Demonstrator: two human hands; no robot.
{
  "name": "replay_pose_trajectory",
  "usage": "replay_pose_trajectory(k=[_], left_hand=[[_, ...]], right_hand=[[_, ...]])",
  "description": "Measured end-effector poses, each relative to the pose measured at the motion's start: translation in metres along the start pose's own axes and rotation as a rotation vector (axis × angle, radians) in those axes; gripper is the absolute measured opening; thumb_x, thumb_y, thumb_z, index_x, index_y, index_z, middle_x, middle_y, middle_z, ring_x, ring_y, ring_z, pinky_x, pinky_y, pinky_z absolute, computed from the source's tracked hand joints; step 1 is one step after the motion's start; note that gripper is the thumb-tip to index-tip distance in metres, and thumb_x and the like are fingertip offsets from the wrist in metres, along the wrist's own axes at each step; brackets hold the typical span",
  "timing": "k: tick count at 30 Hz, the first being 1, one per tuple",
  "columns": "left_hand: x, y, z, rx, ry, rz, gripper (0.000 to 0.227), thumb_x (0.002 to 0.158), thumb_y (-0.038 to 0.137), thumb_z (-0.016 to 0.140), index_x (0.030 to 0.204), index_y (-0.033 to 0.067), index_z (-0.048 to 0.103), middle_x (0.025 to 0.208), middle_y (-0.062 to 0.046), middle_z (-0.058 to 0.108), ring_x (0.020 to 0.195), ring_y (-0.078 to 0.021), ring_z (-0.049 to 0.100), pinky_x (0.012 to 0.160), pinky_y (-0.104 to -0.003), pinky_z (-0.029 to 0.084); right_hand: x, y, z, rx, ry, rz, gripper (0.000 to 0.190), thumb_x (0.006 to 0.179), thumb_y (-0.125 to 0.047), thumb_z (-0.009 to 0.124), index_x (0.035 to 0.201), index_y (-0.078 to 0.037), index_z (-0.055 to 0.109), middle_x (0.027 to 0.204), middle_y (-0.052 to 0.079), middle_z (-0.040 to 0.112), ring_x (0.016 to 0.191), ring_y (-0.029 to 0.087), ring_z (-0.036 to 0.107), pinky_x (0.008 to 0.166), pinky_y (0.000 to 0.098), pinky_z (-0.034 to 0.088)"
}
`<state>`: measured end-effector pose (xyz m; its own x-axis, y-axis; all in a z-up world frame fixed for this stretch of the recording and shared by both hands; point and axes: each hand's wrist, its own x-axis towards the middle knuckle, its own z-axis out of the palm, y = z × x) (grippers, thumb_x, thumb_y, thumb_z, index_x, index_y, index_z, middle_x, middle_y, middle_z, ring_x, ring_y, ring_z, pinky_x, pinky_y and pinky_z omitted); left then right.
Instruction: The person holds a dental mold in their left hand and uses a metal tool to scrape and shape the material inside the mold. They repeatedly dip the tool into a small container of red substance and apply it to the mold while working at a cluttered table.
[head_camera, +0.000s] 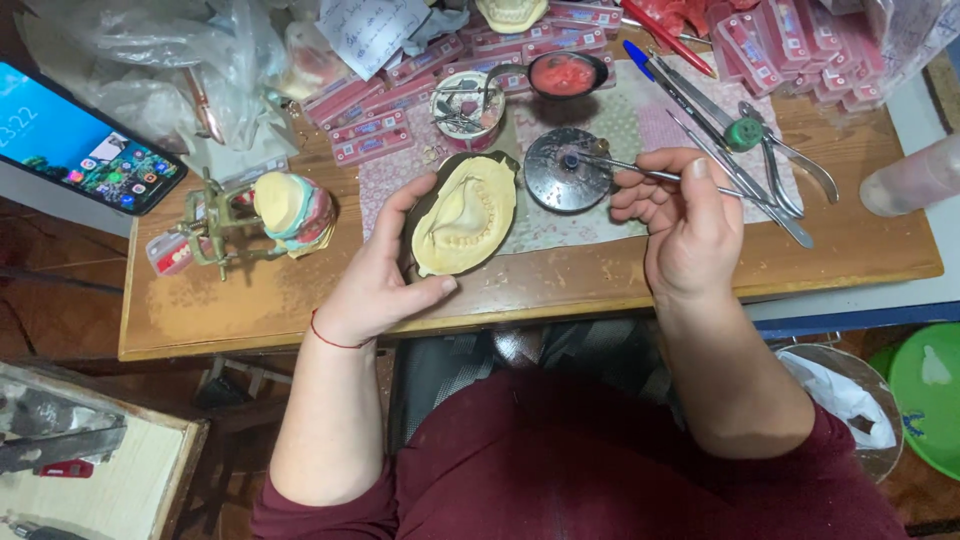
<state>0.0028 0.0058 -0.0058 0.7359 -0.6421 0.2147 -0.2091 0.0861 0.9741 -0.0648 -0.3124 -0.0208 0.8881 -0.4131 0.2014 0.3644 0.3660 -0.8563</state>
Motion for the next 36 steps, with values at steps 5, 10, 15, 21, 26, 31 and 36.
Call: replay_pose_trajectory(k=[5,10,15,21,26,31,36], left_hand=[[0.000,0.001,-0.001,0.047,0.003,0.024,0.105,0.078,0.005,0.084,0.164,0.0021,0.023,0.170,-0.014,0.032,0.159,-0.0236,0.029,0.132,-0.038,0.022],[0.001,0.009,0.001,0.041,-0.016,-0.015,0.099,0.079,0.003,0.082,0.164,0.0014,0.030,0.169,-0.014,0.037,0.159,-0.0226,0.033,0.132,-0.037,0.025],[0.001,0.006,0.001,-0.009,-0.050,-0.028,0.099,0.079,0.000,0.079,0.164,0.0019,0.029,0.167,-0.013,0.040,0.155,-0.0203,0.037,0.130,-0.035,0.028],[0.002,0.008,0.002,0.048,-0.055,0.001,0.099,0.079,-0.001,0.079,0.164,0.0022,0.029,0.167,-0.012,0.040,0.154,-0.0190,0.039,0.129,-0.034,0.030],[0.005,0.010,0.004,0.011,-0.017,-0.010,0.100,0.077,-0.002,0.080,0.163,0.0019,0.030,0.166,-0.012,0.041,0.152,-0.0183,0.041,0.127,-0.034,0.032],[0.004,0.013,0.008,-0.142,0.024,-0.112,0.101,0.075,-0.005,0.078,0.163,0.0037,0.029,0.161,-0.010,0.045,0.142,-0.0154,0.048,0.118,-0.033,0.043],[0.004,0.012,0.008,-0.167,0.035,-0.120,0.101,0.076,-0.009,0.078,0.164,0.0051,0.029,0.158,-0.008,0.048,0.138,-0.0145,0.052,0.114,-0.033,0.047]], right_hand=[[-0.001,0.001,-0.003,-0.015,-0.001,-0.002,0.036,0.114,-0.030,0.049,0.118,0.004,0.059,0.101,0.024,0.070,0.080,0.026,0.069,0.075,0.0355,0.061],[-0.001,0.006,-0.009,-0.021,-0.020,-0.035,0.032,0.117,-0.027,0.051,0.118,0.004,0.058,0.099,0.025,0.069,0.077,0.026,0.068,0.071,0.0339,0.059],[-0.001,0.004,-0.008,-0.023,-0.011,-0.023,0.034,0.117,-0.028,0.049,0.117,0.005,0.059,0.099,0.026,0.070,0.078,0.027,0.068,0.073,0.0346,0.060],[-0.002,0.001,-0.005,-0.032,0.013,-0.012,0.036,0.115,-0.027,0.044,0.117,0.006,0.058,0.103,0.026,0.069,0.083,0.030,0.068,0.079,0.0389,0.061],[0.000,0.000,-0.004,-0.050,0.028,-0.012,0.035,0.114,-0.026,0.044,0.116,0.006,0.059,0.102,0.027,0.069,0.082,0.030,0.068,0.078,0.0384,0.060],[0.000,0.002,-0.006,-0.018,0.022,-0.007,0.035,0.114,-0.025,0.044,0.116,0.006,0.058,0.102,0.027,0.069,0.081,0.030,0.068,0.077,0.0396,0.060],[0.000,0.002,-0.006,-0.036,0.031,-0.009,0.034,0.113,-0.026,0.045,0.115,0.006,0.058,0.101,0.026,0.069,0.080,0.030,0.068,0.076,0.0387,0.060]])
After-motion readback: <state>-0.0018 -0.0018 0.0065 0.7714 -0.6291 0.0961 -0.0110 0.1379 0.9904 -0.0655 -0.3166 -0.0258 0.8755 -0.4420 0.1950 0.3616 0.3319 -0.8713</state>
